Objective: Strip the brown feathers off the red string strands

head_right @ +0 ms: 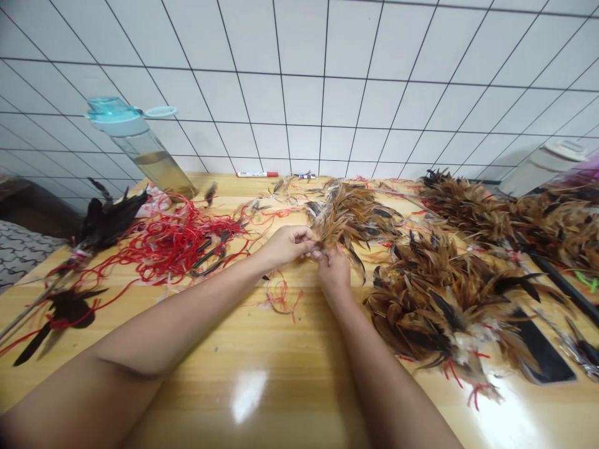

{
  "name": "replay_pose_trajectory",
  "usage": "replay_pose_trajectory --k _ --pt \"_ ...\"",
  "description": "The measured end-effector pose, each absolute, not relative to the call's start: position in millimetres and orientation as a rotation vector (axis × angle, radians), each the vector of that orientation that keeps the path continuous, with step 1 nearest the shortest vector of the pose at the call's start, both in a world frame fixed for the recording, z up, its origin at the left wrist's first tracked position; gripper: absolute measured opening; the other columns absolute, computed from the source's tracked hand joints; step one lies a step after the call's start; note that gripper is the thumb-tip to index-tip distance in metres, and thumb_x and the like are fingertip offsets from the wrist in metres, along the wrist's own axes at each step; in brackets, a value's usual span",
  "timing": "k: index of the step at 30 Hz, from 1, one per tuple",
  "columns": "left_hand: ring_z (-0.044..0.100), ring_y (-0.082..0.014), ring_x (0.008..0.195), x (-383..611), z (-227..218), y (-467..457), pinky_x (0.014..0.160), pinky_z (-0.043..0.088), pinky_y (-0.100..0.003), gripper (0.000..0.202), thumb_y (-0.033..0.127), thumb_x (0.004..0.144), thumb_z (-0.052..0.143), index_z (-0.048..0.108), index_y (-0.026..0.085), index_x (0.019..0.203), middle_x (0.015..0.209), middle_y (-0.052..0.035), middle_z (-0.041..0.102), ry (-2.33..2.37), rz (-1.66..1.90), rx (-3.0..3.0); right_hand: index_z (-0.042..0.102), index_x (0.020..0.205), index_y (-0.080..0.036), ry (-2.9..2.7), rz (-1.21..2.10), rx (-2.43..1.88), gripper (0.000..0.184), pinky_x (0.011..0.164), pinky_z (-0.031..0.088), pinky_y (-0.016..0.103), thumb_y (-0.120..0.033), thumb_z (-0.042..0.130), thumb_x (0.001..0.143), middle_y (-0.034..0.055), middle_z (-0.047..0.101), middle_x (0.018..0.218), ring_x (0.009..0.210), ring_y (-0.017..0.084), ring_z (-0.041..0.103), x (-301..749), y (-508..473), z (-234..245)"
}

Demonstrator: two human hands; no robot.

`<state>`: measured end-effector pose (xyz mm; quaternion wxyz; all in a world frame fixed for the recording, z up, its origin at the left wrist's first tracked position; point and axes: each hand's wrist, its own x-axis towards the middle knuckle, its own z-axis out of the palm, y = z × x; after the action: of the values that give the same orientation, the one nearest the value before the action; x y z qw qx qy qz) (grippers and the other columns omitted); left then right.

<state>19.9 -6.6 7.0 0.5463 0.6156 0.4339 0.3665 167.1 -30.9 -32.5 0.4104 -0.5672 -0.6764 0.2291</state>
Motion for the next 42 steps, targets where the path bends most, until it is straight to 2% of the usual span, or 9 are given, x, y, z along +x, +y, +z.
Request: replay_pose_trajectory --k 5,10,15,22,27,31,36,39,42 --pt "0.051 -0.0061 0.052 25 8 -11 0.054 0.041 -0.018 0.016 0.021 0.07 0.067 0.062 0.011 0.081 0.061 0.0022 0.06 0.997 0.851 1.424 0.068 0.085 -0.018 -1.746 0.398 -1.6 0.025 0.072 0.045 0.034 -0.024 0.044 0.08 0.0105 0.07 0.085 0.078 0.024 0.06 168 -34 -32" --pt "0.044 -0.0058 0.054 31 4 -14 0.053 0.034 -0.018 0.026 0.027 0.061 0.077 0.058 0.012 0.07 0.058 0.0064 0.049 1.035 0.943 1.56 0.068 0.092 -0.015 -1.822 0.208 -1.736 0.031 0.075 0.044 0.034 -0.013 0.039 0.081 0.0149 0.068 0.094 0.086 0.025 0.061 164 -43 -23" --pt "0.053 -0.0103 0.064 33 -5 -13 0.06 0.039 -0.021 0.024 0.024 0.072 0.067 0.064 0.011 0.091 0.071 0.0004 0.061 1.102 0.961 1.537 0.069 0.081 -0.016 -1.866 0.164 -1.736 0.028 0.071 0.043 0.034 -0.019 0.042 0.086 0.0146 0.067 0.088 0.081 0.025 0.06 160 -46 -23" --pt "0.054 -0.0084 0.064 28 2 -12 0.063 0.041 -0.02 0.023 0.019 0.066 0.07 0.062 0.012 0.086 0.072 0.0011 0.063 0.915 1.025 1.245 0.071 0.08 -0.02 -1.737 0.471 -1.475 0.025 0.07 0.045 0.033 -0.029 0.049 0.083 0.0074 0.07 0.078 0.075 0.022 0.06 164 -39 -32" --pt "0.047 -0.0059 0.052 16 4 -5 0.053 0.035 -0.019 0.031 0.032 0.061 0.079 0.06 0.01 0.073 0.059 0.0021 0.057 0.856 0.973 1.196 0.073 0.08 -0.02 -1.534 0.803 -1.319 0.025 0.077 0.048 0.034 -0.038 0.057 0.077 0.0059 0.074 0.082 0.079 0.022 0.065 164 -36 -30" --pt "0.046 -0.0061 0.052 9 4 -1 0.052 0.034 -0.021 0.037 0.039 0.059 0.08 0.062 0.009 0.071 0.059 0.0003 0.057 0.827 0.919 1.217 0.074 0.08 -0.019 -1.365 1.051 -1.224 0.028 0.08 0.049 0.034 -0.044 0.064 0.072 0.0045 0.074 0.083 0.08 0.021 0.065 166 -35 -23" --pt "0.054 -0.0097 0.062 7 10 -2 0.064 0.041 -0.024 0.036 0.039 0.059 0.08 0.064 0.009 0.073 0.068 -0.0024 0.063 0.803 0.903 1.31 0.074 0.08 -0.018 -1.282 1.277 -1.178 0.029 0.082 0.048 0.034 -0.043 0.073 0.065 0.0039 0.074 0.083 0.079 0.019 0.065 170 -35 -18" --pt "0.06 -0.0146 0.077 8 13 -3 0.076 0.045 -0.027 0.034 0.036 0.06 0.08 0.066 0.01 0.078 0.08 -0.0055 0.068 0.805 0.899 1.411 0.073 0.077 -0.018 -1.319 1.282 -1.203 0.026 0.081 0.047 0.034 -0.041 0.074 0.063 0.0033 0.073 0.079 0.077 0.018 0.064 171 -34 -19" --pt "0.061 -0.0161 0.082 9 12 -3 0.081 0.046 -0.029 0.032 0.033 0.061 0.079 0.066 0.011 0.08 0.083 -0.0058 0.069 0.831 0.89 1.459 0.073 0.075 -0.019 -1.365 1.262 -1.201 0.025 0.079 0.047 0.034 -0.041 0.072 0.064 0.0034 0.072 0.077 0.076 0.019 0.064 172 -33 -22"
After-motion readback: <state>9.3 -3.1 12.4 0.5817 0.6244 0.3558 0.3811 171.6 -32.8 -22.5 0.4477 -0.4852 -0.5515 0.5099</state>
